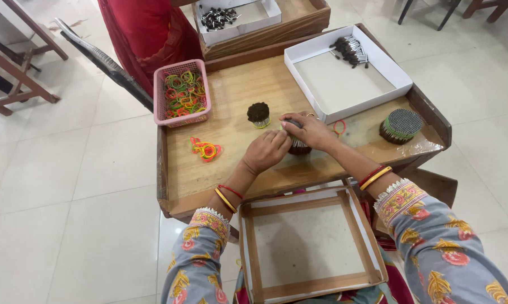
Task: The person sits at a workbench assembling small decorative craft items. They stretch rubber bands around cylindrical mesh-topped bases, take metal pin-like parts from a tray on their lap, and attach brown fibrous tufts into small cup bases, placing finished pieces on the table.
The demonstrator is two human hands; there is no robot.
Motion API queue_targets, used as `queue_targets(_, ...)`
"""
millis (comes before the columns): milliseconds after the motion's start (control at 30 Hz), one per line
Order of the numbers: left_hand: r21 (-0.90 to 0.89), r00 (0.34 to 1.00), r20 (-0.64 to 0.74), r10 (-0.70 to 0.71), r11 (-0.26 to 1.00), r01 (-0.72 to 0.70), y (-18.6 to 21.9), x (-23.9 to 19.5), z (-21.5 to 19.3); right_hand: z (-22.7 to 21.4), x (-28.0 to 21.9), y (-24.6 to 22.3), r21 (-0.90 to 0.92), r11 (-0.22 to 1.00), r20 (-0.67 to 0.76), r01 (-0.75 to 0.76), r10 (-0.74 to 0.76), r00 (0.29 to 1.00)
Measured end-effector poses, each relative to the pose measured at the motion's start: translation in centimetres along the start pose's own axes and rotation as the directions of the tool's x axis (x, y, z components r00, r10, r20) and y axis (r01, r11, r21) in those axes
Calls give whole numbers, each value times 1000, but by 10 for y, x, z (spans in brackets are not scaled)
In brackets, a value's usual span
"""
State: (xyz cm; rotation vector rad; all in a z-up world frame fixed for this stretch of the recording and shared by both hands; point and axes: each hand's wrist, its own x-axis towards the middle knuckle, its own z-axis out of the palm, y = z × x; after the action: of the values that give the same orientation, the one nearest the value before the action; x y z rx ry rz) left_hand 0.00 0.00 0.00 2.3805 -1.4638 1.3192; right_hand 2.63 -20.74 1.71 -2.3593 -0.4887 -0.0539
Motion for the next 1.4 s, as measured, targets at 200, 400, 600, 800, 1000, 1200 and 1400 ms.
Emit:
queue_targets(200,-325,986,-114,-122,942,79,7,2,-12,7,-5,-1,-41,999,-54,34,-36,998)
queue_targets(400,-515,833,516,-201,704,489,33,0,-62,8,-20,-22,-257,944,-68,209,-233,970)
queue_targets(600,-753,599,657,-458,-351,557,4,-110,-54,0,-24,-10,-227,928,-83,294,-319,944)
queue_targets(800,-663,308,705,-638,-748,-32,-7,-113,-9,3,-40,-41,-277,900,-101,336,-375,922)
queue_targets(1000,-665,510,729,-456,-297,685,4,-21,-19,-9,-46,-47,-141,971,-33,191,-198,980)
queue_targets(1200,-538,537,686,-491,154,829,0,-27,33,-17,-27,-55,-454,886,84,-92,145,986)
queue_targets(1400,-429,584,664,-467,401,809,8,13,5,-22,-36,-49,-338,940,18,-46,55,998)
